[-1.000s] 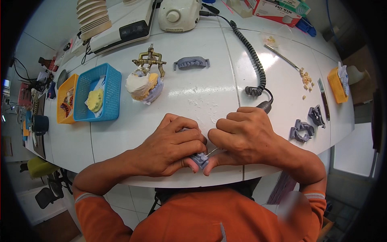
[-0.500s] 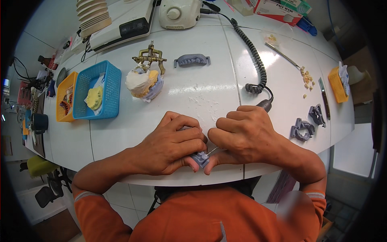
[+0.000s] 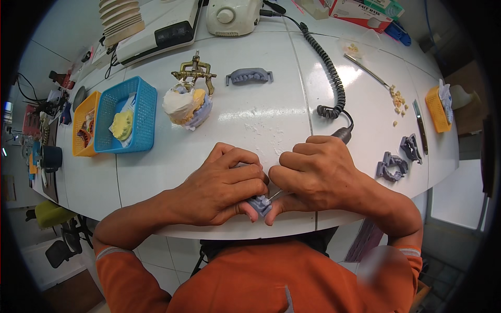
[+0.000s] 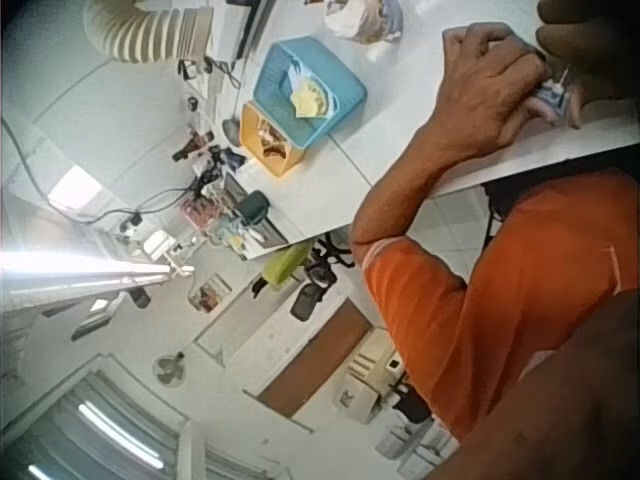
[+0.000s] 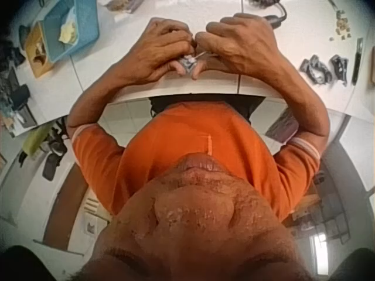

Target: Trimming and fitting a custom dental impression tray using a rotary tool and a plaster model on a laboratory bench.

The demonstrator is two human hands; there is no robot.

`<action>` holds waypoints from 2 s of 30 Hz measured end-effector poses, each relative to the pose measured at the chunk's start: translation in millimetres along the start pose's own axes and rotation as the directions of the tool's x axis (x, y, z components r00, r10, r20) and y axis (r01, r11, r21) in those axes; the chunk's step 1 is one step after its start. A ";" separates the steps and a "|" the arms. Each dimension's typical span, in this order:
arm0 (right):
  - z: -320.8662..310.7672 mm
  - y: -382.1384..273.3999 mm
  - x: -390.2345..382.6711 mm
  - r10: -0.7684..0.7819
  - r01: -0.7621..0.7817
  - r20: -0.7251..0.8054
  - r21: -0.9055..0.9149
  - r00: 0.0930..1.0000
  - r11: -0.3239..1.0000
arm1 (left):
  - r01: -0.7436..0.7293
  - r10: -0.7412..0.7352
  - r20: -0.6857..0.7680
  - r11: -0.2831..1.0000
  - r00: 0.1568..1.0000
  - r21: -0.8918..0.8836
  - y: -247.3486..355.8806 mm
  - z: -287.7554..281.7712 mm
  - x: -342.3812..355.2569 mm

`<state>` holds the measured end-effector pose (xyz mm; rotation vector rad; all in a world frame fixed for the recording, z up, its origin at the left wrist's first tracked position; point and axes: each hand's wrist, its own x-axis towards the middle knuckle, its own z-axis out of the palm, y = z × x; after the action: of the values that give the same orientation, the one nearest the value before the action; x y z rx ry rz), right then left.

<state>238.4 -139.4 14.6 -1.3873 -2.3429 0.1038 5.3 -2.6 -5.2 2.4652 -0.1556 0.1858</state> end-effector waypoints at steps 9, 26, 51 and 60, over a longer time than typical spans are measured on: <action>0.6 0.5 0.1 -0.004 0.004 0.014 0.006 1.000 1.000 | -0.006 0.006 -0.001 1.000 1.000 0.015 -0.9 0.4 -0.7; -0.9 0.1 0.4 0.015 -0.015 0.018 0.007 1.000 1.000 | -0.002 0.002 -0.001 1.000 1.000 -0.001 -2.0 1.5 -0.8; -2.5 -0.4 0.8 0.009 -0.009 0.019 0.002 1.000 1.000 | -0.022 0.022 0.024 1.000 0.999 0.004 -0.7 -1.5 0.1; -2.7 -0.8 1.1 0.002 -0.001 0.013 -0.006 1.000 1.000 | -0.029 0.028 0.023 1.000 0.999 0.005 -0.9 -1.1 0.1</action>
<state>238.3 -139.2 17.6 -1.3956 -2.3551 0.1065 5.4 -1.2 -4.8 2.4725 -0.2005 0.1704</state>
